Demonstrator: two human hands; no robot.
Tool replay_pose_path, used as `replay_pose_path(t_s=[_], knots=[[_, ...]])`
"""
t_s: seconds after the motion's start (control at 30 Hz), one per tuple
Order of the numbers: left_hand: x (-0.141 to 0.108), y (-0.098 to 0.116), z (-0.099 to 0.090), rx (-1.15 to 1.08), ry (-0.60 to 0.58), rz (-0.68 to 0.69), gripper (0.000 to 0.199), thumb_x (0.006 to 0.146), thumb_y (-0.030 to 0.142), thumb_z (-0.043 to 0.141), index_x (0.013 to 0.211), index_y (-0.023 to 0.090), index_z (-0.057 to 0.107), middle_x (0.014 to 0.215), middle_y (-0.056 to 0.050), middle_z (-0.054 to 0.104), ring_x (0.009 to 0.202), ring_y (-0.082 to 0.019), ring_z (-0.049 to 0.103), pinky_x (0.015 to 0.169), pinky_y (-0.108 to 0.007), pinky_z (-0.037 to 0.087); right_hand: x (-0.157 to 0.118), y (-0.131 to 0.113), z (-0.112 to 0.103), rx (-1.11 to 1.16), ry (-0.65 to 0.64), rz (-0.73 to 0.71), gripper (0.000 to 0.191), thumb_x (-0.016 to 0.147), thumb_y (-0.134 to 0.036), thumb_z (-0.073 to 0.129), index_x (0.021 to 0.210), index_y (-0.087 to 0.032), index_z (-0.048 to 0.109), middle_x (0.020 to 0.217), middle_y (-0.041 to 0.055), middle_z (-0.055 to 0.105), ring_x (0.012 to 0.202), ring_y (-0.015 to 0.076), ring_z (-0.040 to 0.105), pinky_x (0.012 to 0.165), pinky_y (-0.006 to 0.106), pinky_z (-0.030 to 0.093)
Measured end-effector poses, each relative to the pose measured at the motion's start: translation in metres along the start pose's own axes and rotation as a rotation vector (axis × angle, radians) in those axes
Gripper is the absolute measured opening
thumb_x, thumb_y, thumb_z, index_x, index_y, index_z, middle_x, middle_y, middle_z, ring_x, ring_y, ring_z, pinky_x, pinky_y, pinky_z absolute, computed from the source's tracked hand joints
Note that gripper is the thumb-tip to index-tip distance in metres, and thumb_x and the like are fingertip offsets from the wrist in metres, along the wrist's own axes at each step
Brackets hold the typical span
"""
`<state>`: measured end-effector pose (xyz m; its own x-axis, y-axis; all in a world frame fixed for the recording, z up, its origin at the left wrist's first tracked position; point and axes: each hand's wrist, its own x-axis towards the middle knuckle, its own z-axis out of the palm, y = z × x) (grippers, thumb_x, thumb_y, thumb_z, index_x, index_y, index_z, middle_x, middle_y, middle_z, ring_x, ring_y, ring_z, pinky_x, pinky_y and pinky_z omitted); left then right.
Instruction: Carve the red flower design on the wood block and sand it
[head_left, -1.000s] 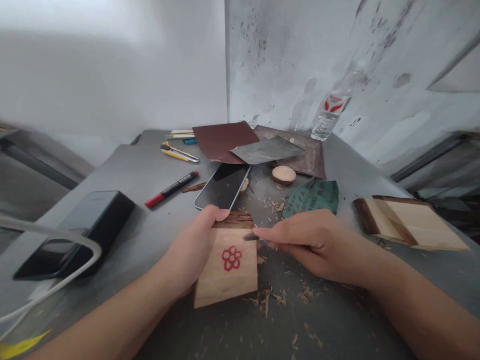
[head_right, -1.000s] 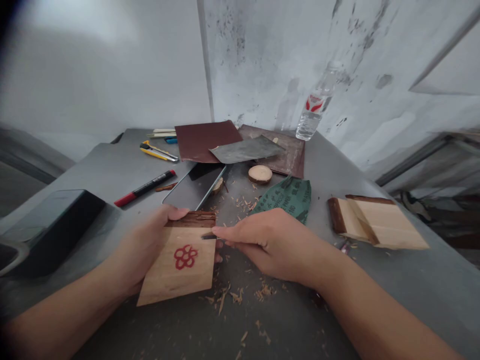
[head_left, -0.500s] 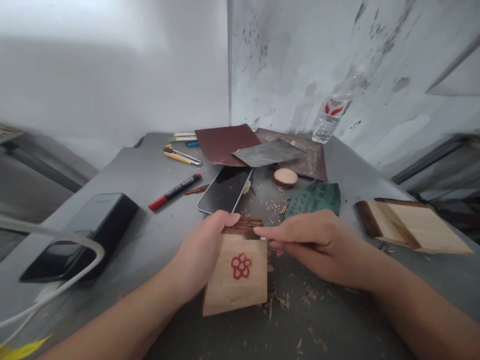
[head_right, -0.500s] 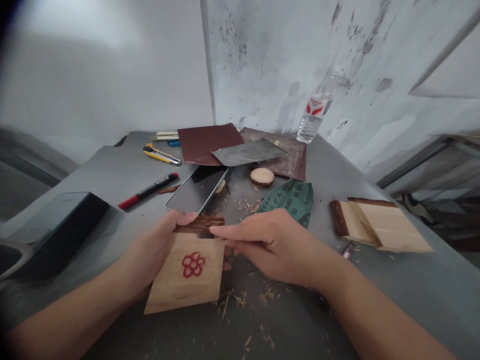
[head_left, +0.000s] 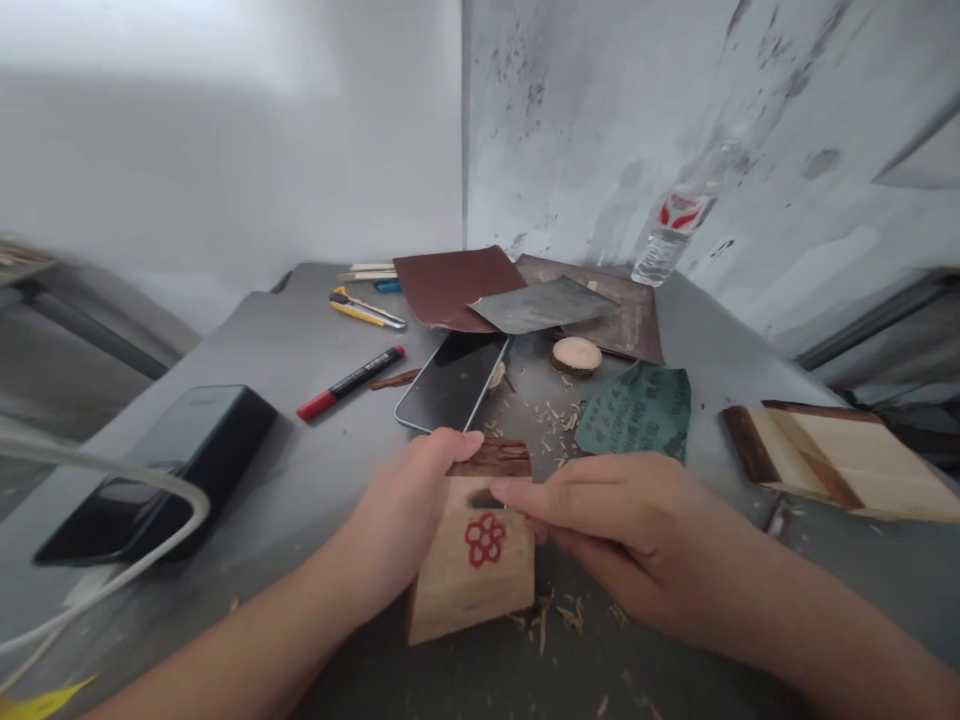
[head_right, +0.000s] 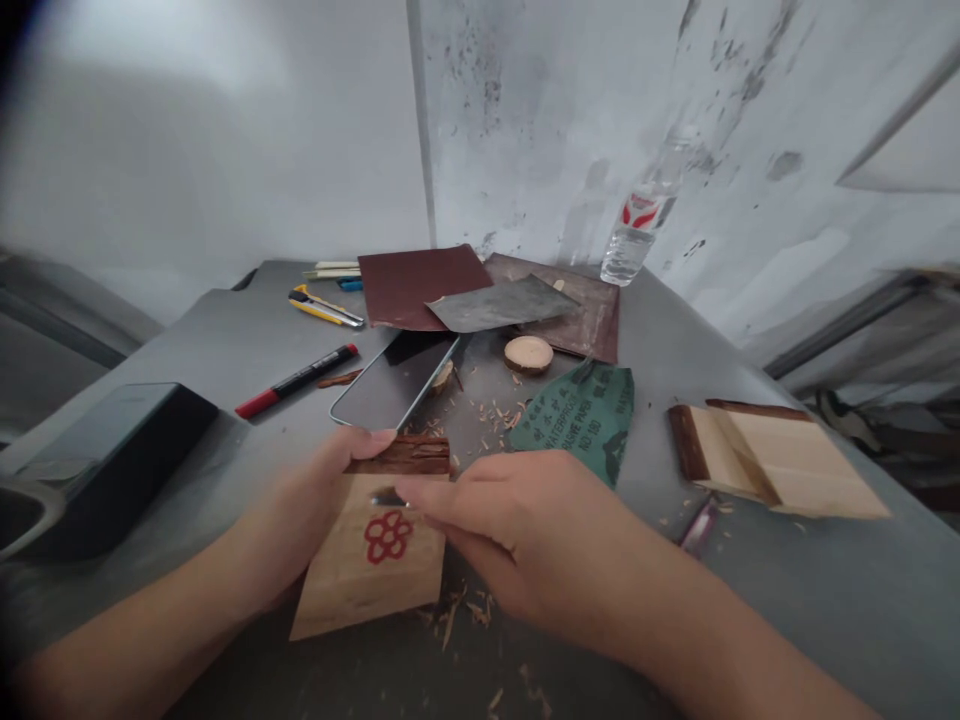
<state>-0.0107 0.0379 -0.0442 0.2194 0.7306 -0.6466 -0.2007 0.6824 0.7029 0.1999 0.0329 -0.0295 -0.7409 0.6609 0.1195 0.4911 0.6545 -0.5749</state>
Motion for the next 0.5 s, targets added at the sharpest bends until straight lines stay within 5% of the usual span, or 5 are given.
replay_pose_path(t_s=[0.1, 0.3, 0.5], knots=[[0.001, 0.0, 0.001, -0.064, -0.044, -0.041, 0.043, 0.082, 0.048, 0.059, 0.097, 0.011, 0.077, 0.081, -0.014, 0.082, 0.07, -0.029, 0.075, 0.071, -0.039, 0.057, -0.004, -0.001, -0.008, 0.022, 0.003, -0.022, 0.037, 0.104, -0.021, 0.051, 0.137, -0.027, 0.065, 0.105, 0.0029, 0.079, 0.091, 0.0177, 0.073, 0.079, 0.028, 0.055], [-0.005, 0.009, -0.002, -0.203, -0.185, 0.033, 0.044, 0.089, 0.052, 0.055, 0.095, 0.013, 0.075, 0.075, -0.012, 0.081, 0.072, -0.029, 0.077, 0.069, -0.037, 0.058, -0.013, 0.011, -0.024, -0.269, 0.226, 0.165, 0.036, 0.103, -0.027, 0.05, 0.136, -0.028, 0.065, 0.124, 0.004, 0.076, 0.106, 0.0257, 0.072, 0.09, 0.041, 0.056], [-0.019, 0.022, -0.006, -0.267, -0.176, 0.177, 0.055, 0.09, 0.054, 0.049, 0.103, 0.008, 0.075, 0.09, -0.019, 0.082, 0.08, -0.033, 0.077, 0.072, -0.042, 0.059, -0.012, 0.011, -0.016, -0.242, 0.134, 0.152, 0.037, 0.102, -0.033, 0.054, 0.137, -0.025, 0.064, 0.134, 0.0052, 0.071, 0.121, 0.0272, 0.066, 0.104, 0.045, 0.053]])
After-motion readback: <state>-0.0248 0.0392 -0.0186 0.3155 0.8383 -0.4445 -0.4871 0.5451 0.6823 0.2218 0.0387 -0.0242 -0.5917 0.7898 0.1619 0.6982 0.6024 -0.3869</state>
